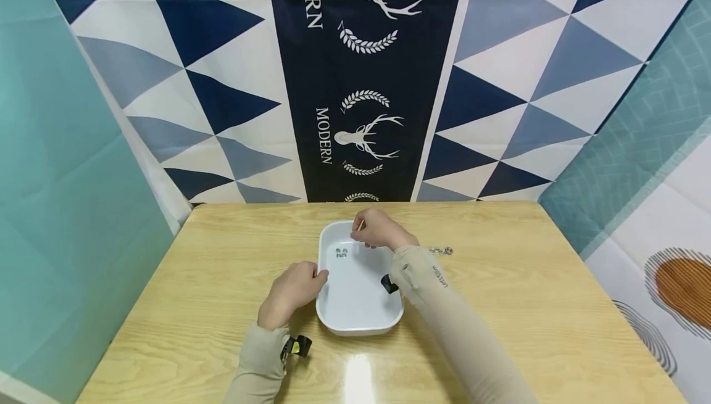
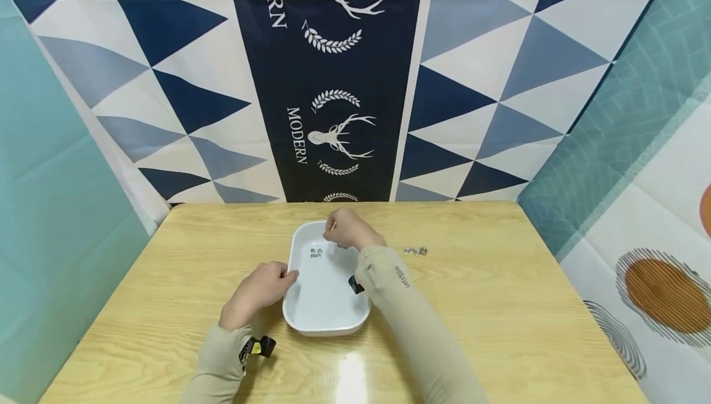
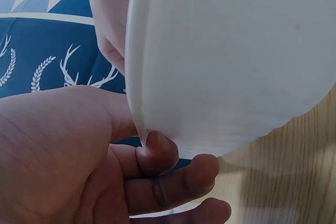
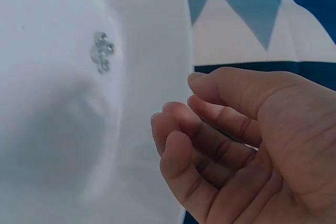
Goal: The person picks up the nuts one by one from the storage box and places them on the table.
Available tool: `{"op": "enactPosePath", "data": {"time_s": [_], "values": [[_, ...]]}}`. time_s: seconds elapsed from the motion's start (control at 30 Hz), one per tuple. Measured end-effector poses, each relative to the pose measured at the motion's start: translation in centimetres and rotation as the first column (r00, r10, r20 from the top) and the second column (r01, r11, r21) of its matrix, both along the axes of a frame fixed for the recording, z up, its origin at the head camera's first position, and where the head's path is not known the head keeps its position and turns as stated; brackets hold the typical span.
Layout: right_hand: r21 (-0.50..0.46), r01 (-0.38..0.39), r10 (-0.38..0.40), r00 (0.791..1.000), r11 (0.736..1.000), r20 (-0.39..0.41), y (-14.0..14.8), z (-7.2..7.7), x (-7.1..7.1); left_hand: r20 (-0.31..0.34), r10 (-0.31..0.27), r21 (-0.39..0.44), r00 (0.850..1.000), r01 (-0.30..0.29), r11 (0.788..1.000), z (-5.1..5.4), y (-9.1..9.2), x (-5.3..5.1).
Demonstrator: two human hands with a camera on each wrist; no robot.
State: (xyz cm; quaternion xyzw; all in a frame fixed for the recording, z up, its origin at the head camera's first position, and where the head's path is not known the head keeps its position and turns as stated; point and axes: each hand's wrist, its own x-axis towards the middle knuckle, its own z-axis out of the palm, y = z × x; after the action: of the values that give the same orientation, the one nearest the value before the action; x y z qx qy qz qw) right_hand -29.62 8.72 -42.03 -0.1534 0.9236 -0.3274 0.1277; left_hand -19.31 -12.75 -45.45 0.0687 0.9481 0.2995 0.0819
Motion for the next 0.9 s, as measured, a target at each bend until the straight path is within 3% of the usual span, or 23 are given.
{"op": "enactPosePath", "data": {"time_s": [0.2,0.63,0.9], "values": [[0.004,-0.027,0.027,0.999,1.0,0.024,-1.4,-1.3,0.0,-0.003,-0.003,-0.016,1.0,0.003,1.0,-0.1,0.0,0.1],[0.012,-0.068,0.067,0.994,0.998,0.083,-3.1,-2.7,0.2,-0.014,-0.01,-0.013,1.0,0.01,1.0,0.0,-0.1,0.0],[0.087,-0.106,0.105,0.994,0.991,0.013,-3.8,-3.2,0.1,-0.035,-0.007,-0.006,0.999,0.007,1.0,0.1,-0.1,-0.1]]}}
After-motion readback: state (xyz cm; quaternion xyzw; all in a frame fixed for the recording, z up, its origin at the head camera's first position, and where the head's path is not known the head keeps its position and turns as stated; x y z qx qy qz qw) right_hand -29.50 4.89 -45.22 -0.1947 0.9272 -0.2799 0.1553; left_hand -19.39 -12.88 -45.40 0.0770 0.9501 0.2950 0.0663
